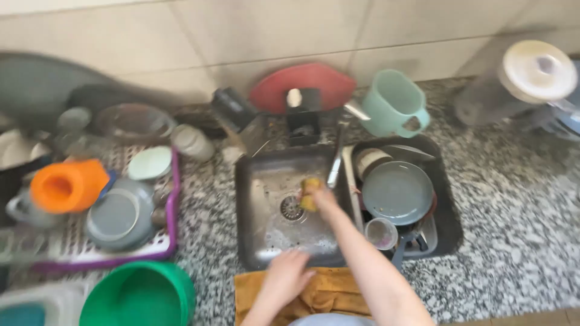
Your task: The person washes various kitchen items in a sink using a sponge and running water. They clean a plastic bottle, a bowl, a frying pan, a glass, and several small bowls, placing the cleaned items into a dish rack.
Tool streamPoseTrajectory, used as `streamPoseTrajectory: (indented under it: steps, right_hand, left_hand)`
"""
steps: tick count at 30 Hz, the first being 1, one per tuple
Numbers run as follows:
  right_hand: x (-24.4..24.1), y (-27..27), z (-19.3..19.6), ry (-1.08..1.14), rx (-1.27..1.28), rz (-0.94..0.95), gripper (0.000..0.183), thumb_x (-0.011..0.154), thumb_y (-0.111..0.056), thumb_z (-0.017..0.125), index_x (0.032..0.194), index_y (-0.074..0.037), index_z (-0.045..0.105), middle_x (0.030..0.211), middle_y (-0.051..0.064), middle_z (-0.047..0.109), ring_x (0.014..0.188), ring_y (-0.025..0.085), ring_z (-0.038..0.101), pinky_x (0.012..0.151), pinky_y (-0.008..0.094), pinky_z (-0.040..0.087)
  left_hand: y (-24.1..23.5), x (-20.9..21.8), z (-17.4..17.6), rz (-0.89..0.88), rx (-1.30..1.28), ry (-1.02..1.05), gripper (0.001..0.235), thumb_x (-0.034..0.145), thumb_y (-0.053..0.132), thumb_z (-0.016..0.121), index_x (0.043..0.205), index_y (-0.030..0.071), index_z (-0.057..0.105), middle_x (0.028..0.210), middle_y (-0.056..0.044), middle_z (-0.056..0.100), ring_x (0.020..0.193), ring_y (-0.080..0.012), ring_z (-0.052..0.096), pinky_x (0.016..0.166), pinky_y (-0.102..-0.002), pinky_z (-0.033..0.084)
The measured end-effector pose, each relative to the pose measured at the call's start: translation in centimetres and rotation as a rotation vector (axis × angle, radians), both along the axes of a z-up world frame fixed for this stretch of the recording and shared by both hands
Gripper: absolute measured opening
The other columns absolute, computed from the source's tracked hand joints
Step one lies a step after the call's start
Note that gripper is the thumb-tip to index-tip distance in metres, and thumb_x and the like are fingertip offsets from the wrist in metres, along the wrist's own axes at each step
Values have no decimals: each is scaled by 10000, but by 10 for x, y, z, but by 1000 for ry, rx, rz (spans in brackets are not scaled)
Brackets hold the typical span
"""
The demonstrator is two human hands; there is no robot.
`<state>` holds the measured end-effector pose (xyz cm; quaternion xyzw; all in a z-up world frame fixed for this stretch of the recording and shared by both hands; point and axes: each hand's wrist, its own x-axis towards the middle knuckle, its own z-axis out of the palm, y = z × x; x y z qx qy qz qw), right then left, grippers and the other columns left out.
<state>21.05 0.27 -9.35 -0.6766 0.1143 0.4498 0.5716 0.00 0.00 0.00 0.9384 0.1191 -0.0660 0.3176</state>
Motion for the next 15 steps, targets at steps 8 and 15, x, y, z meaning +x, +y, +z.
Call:
streamPoseTrajectory:
  steps: [8, 15]
  right_hand:
    - [37, -32, 54, -101, 141, 240, 335, 682, -158, 661, 997, -147, 550, 787, 5, 591, 611, 106, 528, 479, 230, 370]
    - [26, -33, 135, -256, -91, 377, 629, 709, -63, 530, 1315, -100, 368, 1090, 107, 510, 897, 218, 476, 690, 328, 348]
  left_hand:
    - [-115, 165, -102, -2, 103, -288, 585, 644, 466, 506, 1085, 95, 607, 1195, -183, 575, 1189, -423, 436, 916, -552, 287]
    - [-112, 187, -100, -207, 100, -143, 321, 843, 219, 389, 834, 103, 689, 925, -70, 723, 843, -272, 671, 849, -409, 415]
